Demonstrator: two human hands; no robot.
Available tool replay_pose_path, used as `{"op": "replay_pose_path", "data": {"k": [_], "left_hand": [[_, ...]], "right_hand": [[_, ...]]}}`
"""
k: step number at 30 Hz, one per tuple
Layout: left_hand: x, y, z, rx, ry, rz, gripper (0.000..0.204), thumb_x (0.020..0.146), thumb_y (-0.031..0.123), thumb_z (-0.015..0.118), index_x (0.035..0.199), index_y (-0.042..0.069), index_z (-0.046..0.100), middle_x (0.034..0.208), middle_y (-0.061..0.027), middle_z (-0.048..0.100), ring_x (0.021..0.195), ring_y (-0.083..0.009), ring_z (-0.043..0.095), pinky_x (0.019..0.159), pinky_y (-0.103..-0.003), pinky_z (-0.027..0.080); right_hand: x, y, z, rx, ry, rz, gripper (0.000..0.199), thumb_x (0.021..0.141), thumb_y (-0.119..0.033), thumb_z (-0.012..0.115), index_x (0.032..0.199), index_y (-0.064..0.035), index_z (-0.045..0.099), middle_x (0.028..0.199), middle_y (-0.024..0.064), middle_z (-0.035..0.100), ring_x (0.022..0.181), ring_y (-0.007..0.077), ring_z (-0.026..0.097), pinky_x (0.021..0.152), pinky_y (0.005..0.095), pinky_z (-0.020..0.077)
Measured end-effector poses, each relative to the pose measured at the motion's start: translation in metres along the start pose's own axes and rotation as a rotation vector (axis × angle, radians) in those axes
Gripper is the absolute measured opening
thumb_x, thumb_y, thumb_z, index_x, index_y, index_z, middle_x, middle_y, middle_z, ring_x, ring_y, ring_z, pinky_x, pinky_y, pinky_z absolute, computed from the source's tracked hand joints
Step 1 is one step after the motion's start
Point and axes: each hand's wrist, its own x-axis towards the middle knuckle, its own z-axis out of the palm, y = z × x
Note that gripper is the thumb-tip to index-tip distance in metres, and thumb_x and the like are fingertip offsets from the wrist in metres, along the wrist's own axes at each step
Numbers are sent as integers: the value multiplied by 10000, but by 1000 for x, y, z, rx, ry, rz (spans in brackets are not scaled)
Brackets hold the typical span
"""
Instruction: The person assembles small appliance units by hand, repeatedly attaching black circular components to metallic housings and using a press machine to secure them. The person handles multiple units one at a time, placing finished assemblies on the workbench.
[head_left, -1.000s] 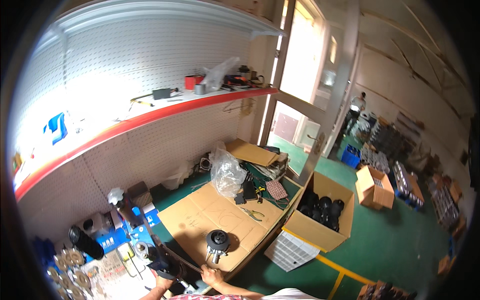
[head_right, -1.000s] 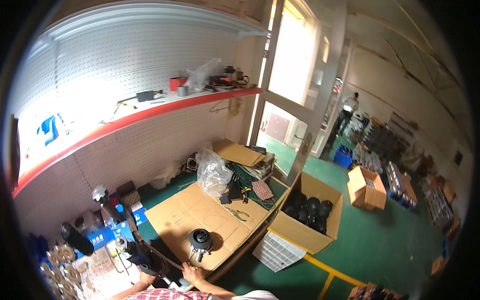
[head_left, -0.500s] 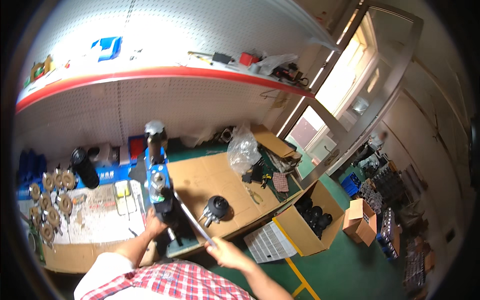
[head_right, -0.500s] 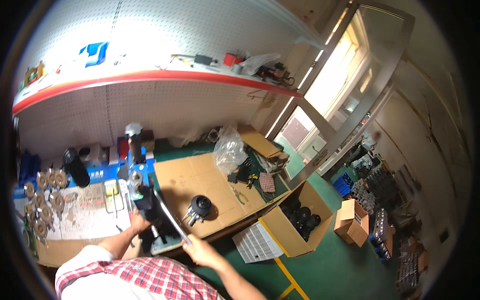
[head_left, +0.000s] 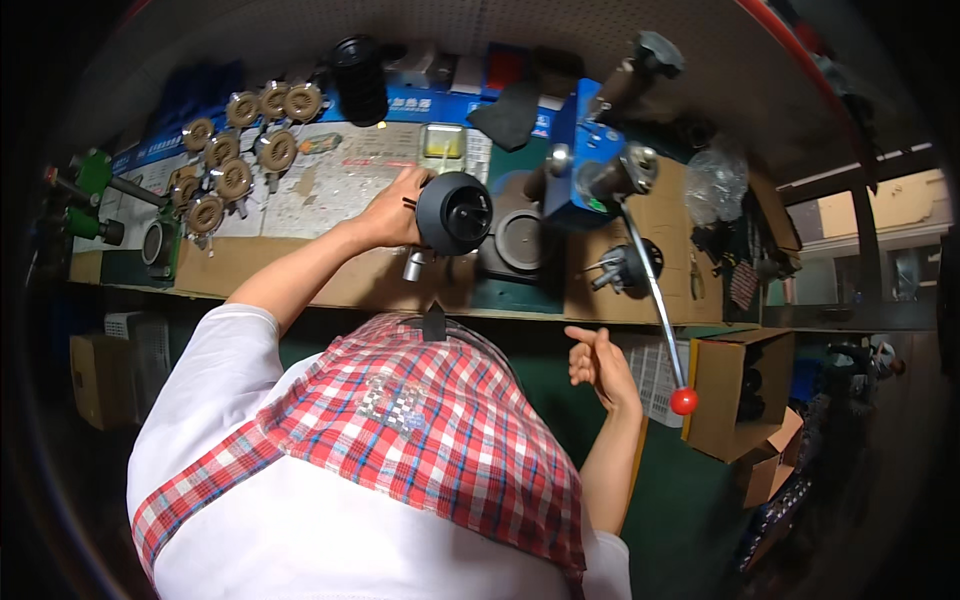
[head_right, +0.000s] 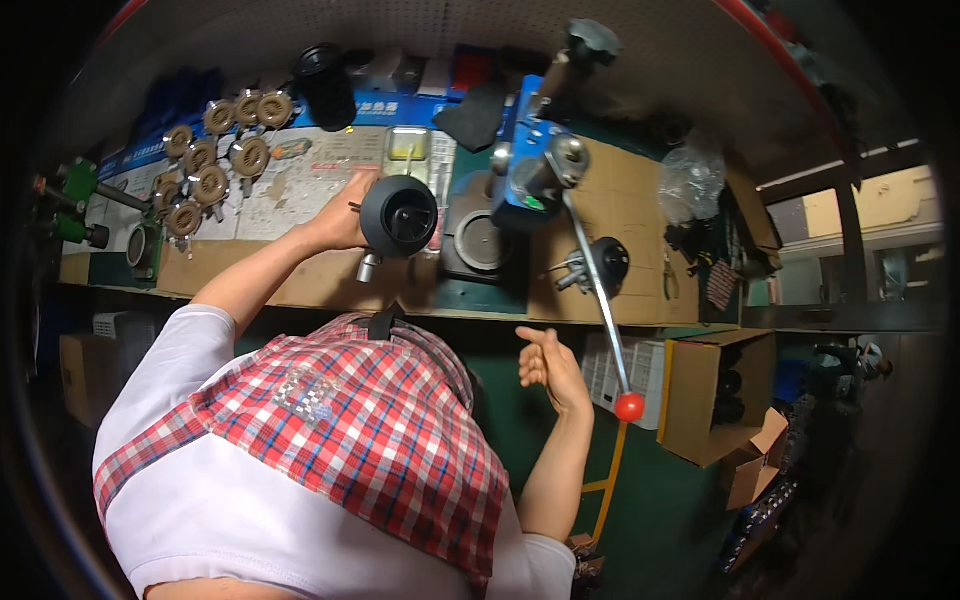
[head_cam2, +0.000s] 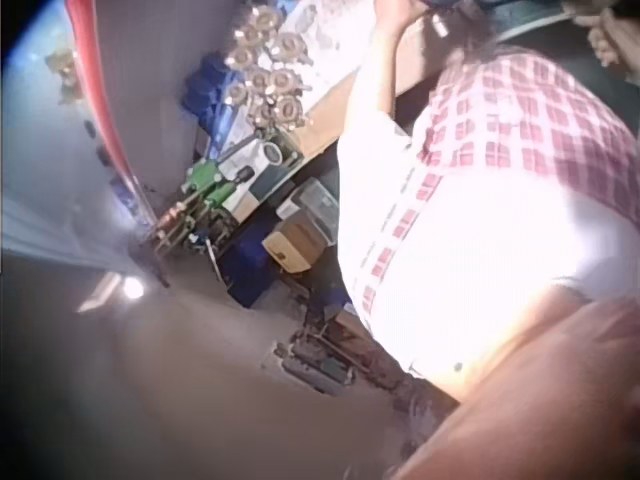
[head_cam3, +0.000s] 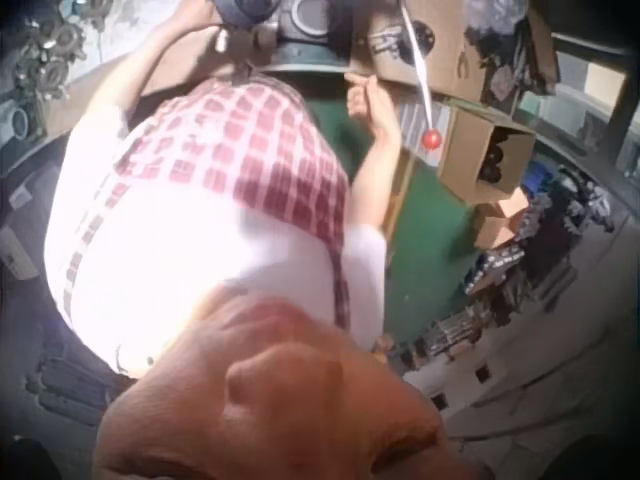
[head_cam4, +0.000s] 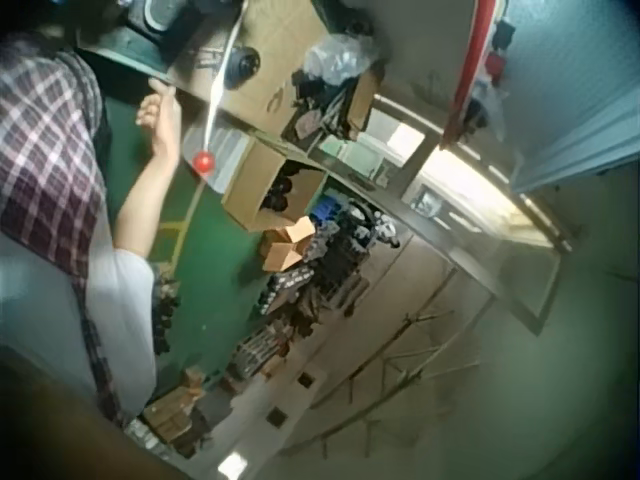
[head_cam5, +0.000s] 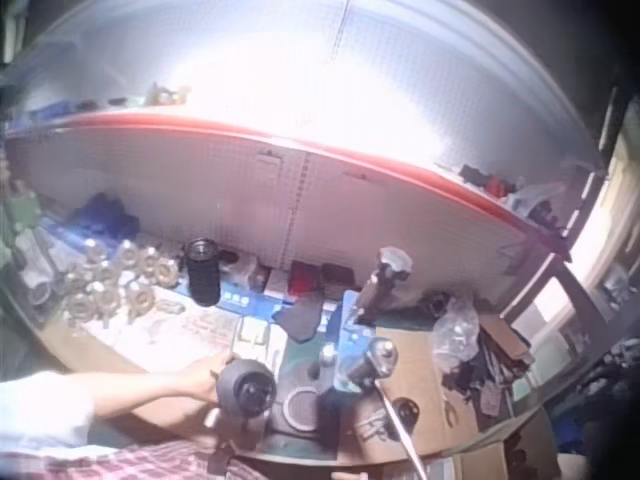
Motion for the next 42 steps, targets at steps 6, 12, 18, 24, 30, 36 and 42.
{"op": "replay_pose_path", "data": {"k": [6, 12, 18, 24, 30, 36, 42], "left_hand": [[1, 41, 0, -35, 91, 72, 759, 661, 270, 811, 1315, 59, 488, 1280, -169, 496, 1202, -372, 437, 1022, -440, 403], [-14, 40, -25, 159, 283, 131, 626, 638, 192, 783, 1224, 114, 578, 1328, -137, 481, 1289, -357, 396, 1046, -429, 397], [-37, -11, -86, 755, 820, 334, 314, 761, 130, 720, 1042, 269, 708, 1265, -3, 516, 1266, -211, 416, 1162, -413, 291], [-50, -32, -105, 852, 989, 421, 282, 813, 158, 703, 1059, 288, 659, 1283, 20, 503, 1275, -194, 426, 1205, -423, 215], [-50, -34, -96, 845, 976, 444, 315, 762, 200, 771, 1015, 369, 690, 1267, 27, 477, 1324, -221, 364, 1213, -450, 180], [-43, -28, -84, 765, 974, 483, 405, 881, 349, 648, 1262, 423, 532, 1391, -6, 410, 1411, -246, 258, 1216, -483, 86], [-80, -77, -84, 213, 840, 287, 778, 806, 424, 734, 1435, 226, 320, 1390, -134, 386, 1360, -347, 308, 1144, -515, 232]], "right_hand": [[71, -26, 30, -283, -68, -209, 381, 1023, -305, 482, 1210, 7, 595, 815, 28, 584, 712, 99, 552, 637, 238, 483], [79, -113, 107, -531, 76, -697, 442, 960, -286, 577, 1307, -14, 535, 1193, 160, 536, 1058, 241, 563, 909, 340, 462], [105, -120, 238, -621, -94, -765, 894, 788, -315, 752, 1487, -43, 265, 1444, 225, 292, 1388, 366, 262, 1150, 435, 229], [140, -62, 208, -575, 241, -625, 779, 831, -106, 671, 1489, -31, 261, 1422, 224, 355, 1270, 349, 438, 1053, 428, 374], [100, -78, 267, -542, -66, -917, 1004, 661, -130, 873, 1477, -79, 291, 1355, 160, 442, 1185, 303, 533, 946, 398, 477], [104, -68, 270, -511, 107, -1120, 590, 682, -23, 815, 1212, -18, 556, 1130, 159, 593, 1056, 316, 592, 898, 364, 479], [103, -69, 252, -704, 291, -1284, 567, 669, 16, 799, 1188, -47, 579, 1107, 170, 601, 1018, 332, 610, 863, 383, 509]]}}
